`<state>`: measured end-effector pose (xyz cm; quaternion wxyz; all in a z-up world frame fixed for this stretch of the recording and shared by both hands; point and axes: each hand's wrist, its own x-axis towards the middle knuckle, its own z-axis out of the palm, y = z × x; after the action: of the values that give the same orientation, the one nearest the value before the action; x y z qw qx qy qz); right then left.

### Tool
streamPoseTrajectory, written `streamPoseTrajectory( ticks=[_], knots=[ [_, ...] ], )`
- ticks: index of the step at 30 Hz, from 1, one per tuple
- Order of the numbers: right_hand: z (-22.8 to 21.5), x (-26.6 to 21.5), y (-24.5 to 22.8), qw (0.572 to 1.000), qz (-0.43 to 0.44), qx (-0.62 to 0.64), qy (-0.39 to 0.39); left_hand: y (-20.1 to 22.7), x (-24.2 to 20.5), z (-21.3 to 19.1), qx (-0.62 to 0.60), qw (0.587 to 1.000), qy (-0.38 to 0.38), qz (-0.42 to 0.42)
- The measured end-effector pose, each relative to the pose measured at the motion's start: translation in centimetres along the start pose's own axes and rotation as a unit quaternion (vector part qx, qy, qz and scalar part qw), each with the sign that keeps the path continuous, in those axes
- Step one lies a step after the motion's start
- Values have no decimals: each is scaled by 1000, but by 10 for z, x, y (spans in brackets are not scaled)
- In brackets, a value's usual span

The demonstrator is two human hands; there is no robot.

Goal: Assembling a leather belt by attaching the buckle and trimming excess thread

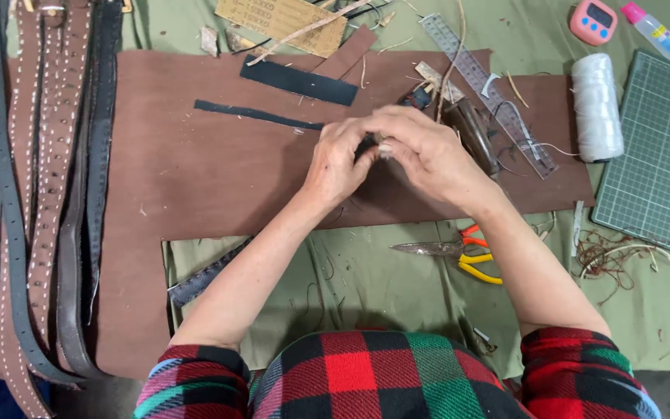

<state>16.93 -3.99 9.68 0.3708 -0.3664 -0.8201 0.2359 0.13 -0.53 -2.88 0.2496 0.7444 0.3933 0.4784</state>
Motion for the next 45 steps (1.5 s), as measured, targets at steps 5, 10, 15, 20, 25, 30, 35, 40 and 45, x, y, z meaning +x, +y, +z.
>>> streamPoseTrajectory(
  ticks=[5,10,15,20,25,30,35,40,45],
  knots=[
    [-1,-13,19,999,19,35,35,-25,-35,2,144,989,3,33],
    [-7,-17,33,992,101,10,75,-26,-48,12,244,969,4,44],
    [5,-24,50,975,35,-39,218,-24,-49,9,242,970,-2,33],
    [-1,-58,70,964,141,47,220,-15,-47,3,225,974,-18,6],
    [-11,-79,40,961,206,66,173,-17,-48,5,218,976,-26,-6],
    [1,-100,41,922,269,171,218,-24,-49,8,210,978,-12,-1],
    [30,-101,59,815,303,342,357,-20,-46,5,203,979,-11,-1],
    [43,-104,72,777,320,386,381,-17,-43,3,210,978,-12,0],
    [31,-109,73,760,337,419,364,-17,-45,4,207,978,-9,-3]
  ],
)
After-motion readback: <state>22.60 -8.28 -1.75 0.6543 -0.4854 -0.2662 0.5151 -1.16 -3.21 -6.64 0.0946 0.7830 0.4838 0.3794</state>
